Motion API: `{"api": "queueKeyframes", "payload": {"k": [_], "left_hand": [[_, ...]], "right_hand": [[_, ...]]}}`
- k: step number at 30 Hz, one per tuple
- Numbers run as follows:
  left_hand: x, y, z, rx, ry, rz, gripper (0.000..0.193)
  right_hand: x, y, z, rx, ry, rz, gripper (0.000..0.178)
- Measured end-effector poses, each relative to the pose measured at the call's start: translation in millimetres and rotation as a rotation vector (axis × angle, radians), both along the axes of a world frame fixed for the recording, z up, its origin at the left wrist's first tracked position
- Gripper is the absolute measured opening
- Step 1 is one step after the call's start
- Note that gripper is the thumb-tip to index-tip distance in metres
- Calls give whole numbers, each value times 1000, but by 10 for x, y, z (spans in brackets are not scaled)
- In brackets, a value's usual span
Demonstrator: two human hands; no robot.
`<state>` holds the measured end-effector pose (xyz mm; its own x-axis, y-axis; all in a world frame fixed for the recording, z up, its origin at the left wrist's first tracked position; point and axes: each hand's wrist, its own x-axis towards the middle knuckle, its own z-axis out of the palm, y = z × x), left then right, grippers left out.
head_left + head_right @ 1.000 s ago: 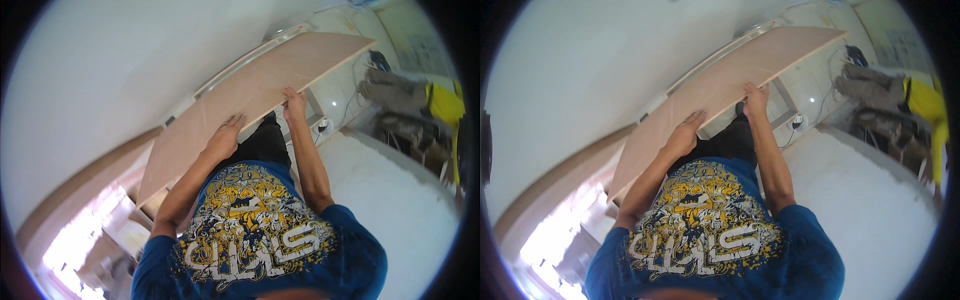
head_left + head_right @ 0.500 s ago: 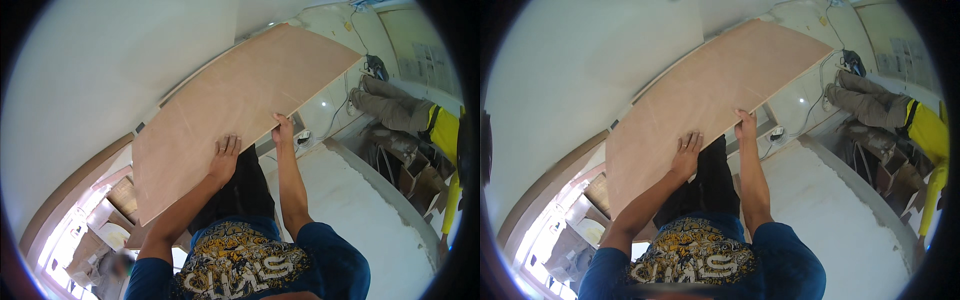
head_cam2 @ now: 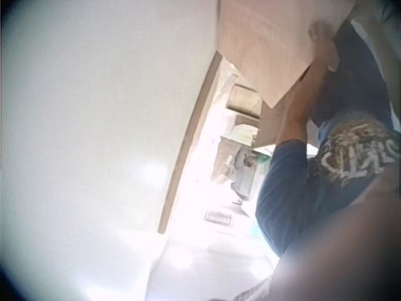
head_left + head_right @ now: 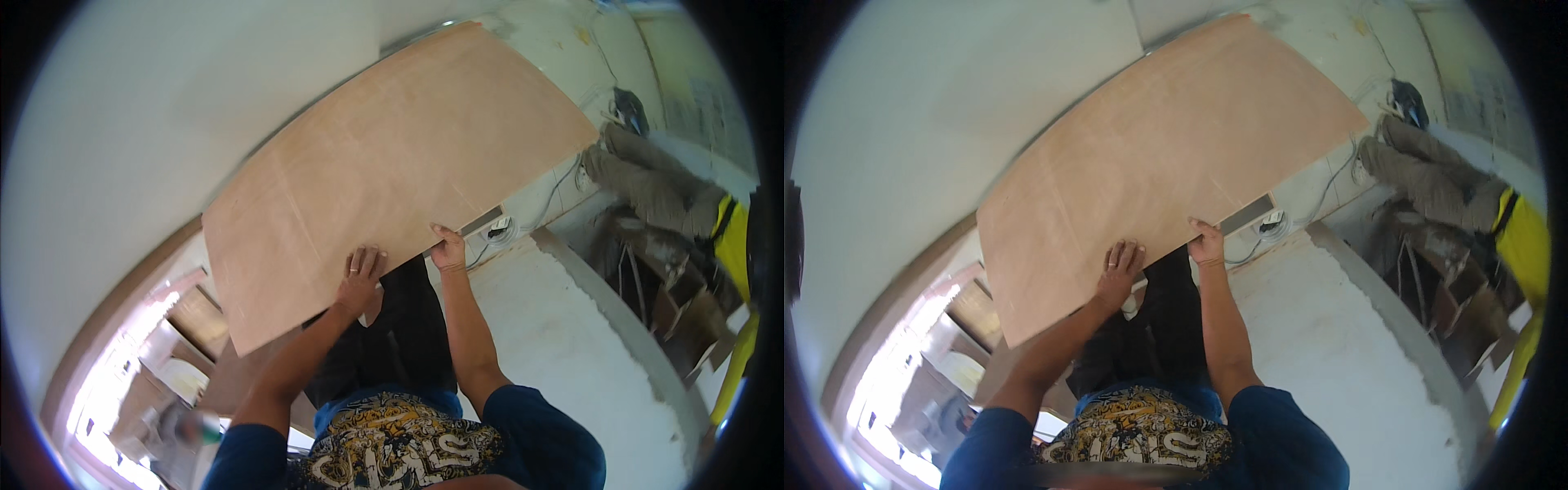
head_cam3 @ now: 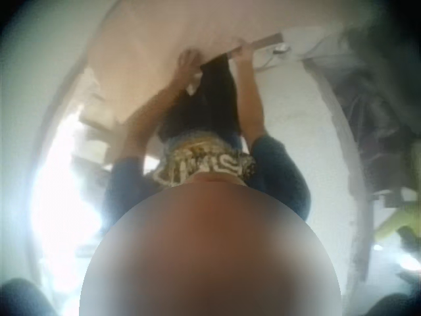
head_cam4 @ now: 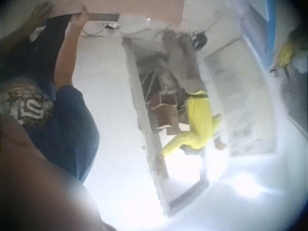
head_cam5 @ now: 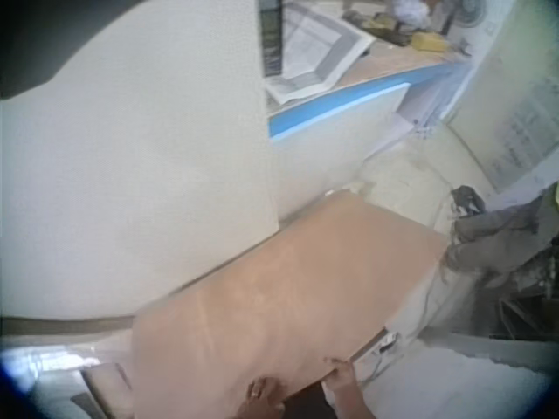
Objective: The person measures a wall and a wooden panel using a tape measure, then positions the panel against the wall to check fit. They handle the panel and tape measure throughout the process.
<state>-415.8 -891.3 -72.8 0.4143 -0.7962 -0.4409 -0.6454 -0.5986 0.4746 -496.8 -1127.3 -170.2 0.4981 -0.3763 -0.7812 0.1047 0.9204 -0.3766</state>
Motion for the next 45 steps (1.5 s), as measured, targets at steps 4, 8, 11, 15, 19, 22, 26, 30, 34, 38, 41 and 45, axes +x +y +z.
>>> {"api": "queueKeyframes", "payload": {"k": [4,8,11,15,19,22,26,30,34,38,41,45], "left_hand": [[-260,360,-583,3,0,-18,62],[-421,473,-1055,57,-94,-103,60],[-560,496,-1356,58,-83,-104,58],[-759,470,-1696,31,12,39,55],[-671,630,-1946,191,159,314,52],[-960,1262,-2644,437,-140,575,42],[-835,2678,-3068,-155,416,2060,43],[-897,4009,-3318,277,161,1954,40],[-689,5029,-3516,417,120,2076,63],[-483,5614,-3815,143,559,2163,70],[-424,5633,-3892,-7,682,2290,73],[-407,5617,-3774,-53,662,2355,64]], "right_hand": [[-251,193,-261,132,49,131,32],[-536,109,-718,77,392,313,25],[-559,98,-879,88,578,300,31],[-443,125,-1135,126,640,384,33],[-608,113,-1720,116,744,450,39],[-470,61,-1766,118,812,457,40],[-419,131,-1962,146,851,433,44],[-469,158,-1978,101,811,445,51],[-476,96,-1992,101,873,402,48],[-397,163,-2120,84,880,428,47],[-449,147,-2160,65,934,445,47],[-464,239,-2167,35,928,584,45]]}}
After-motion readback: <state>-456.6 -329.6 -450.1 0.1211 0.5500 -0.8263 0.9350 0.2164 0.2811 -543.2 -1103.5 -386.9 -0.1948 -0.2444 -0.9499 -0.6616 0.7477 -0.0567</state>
